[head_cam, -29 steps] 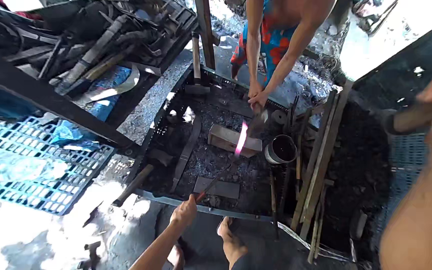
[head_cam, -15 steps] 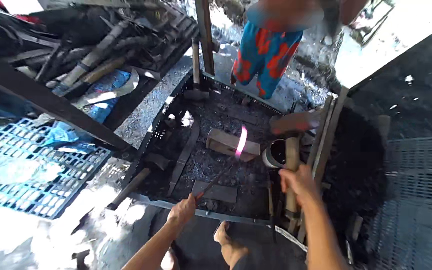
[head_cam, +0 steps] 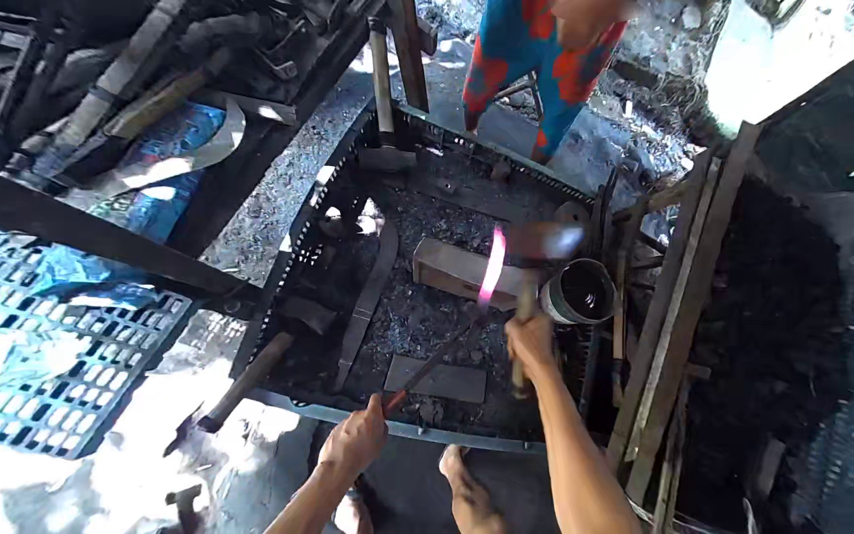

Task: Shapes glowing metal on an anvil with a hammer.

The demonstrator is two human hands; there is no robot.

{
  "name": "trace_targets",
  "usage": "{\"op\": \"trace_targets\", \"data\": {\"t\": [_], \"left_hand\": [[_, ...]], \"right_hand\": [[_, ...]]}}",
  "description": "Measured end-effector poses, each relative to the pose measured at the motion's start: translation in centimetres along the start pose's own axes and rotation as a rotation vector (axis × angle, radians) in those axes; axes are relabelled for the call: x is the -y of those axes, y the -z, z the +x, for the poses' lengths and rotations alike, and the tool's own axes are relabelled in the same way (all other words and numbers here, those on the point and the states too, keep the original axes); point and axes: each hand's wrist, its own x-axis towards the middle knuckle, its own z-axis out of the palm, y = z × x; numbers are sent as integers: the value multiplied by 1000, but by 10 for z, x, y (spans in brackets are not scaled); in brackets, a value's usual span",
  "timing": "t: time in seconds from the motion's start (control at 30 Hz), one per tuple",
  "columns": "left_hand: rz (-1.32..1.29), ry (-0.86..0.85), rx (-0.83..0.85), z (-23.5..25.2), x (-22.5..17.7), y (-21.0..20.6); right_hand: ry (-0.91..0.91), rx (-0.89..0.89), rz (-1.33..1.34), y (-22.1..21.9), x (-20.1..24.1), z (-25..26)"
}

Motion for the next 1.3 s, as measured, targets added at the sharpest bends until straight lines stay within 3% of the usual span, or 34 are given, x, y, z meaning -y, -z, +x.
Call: {"op": "trace_targets", "data": {"t": [0.03,0.07,0.13,0.33,0.4,0.47,0.53,0.6,0.7,0.77,0.8,0.87,1.03,1.13,1.23,1.3], "left_hand": [[7,-5,2,-11,-1,6],[2,-16,-17,-17,-5,17],[-26,-40,-32,-33,-11,30],[-32,-72,-59,-11,-7,15],[-24,-59,-58,-9,-9,15],[-14,-36,-45,-11,-12,15],[-15,-17,-34,-7,-12,15],[-18,-2,-16,-1,-12,14],[-17,-8,-17,7,-10,11],[-3,-5,-20,2,-10,11],[5,-5,-28,-3,-11,14],[0,-15,-41,-12,-16,25],[-39,-63,-50,-18,-10,21],[-38,-55,-50,-17,-12,22],[-23,-33,-39,-17,-14,22],[-7,-17,-40,-11,-13,23]], "right_hand": [[-250,104,15,-11,-14,-2],[-438,181,20,-7,5,8],[-487,201,15,36,75,3],[133,18,-404,199,280,-79],[363,-86,-515,232,322,-64],[586,-220,-500,244,336,-22],[706,-338,-429,217,319,9],[623,-331,-384,150,251,7],[66,-52,-245,27,57,-6],[-393,170,-123,-14,-24,-6],[-557,224,-41,-15,-27,-3],[-625,207,37,12,5,-4],[-430,123,-47,114,82,-83],[-335,79,-110,148,110,-98],[-224,4,-212,149,97,-82],[-189,-19,-317,126,59,-58]]}}
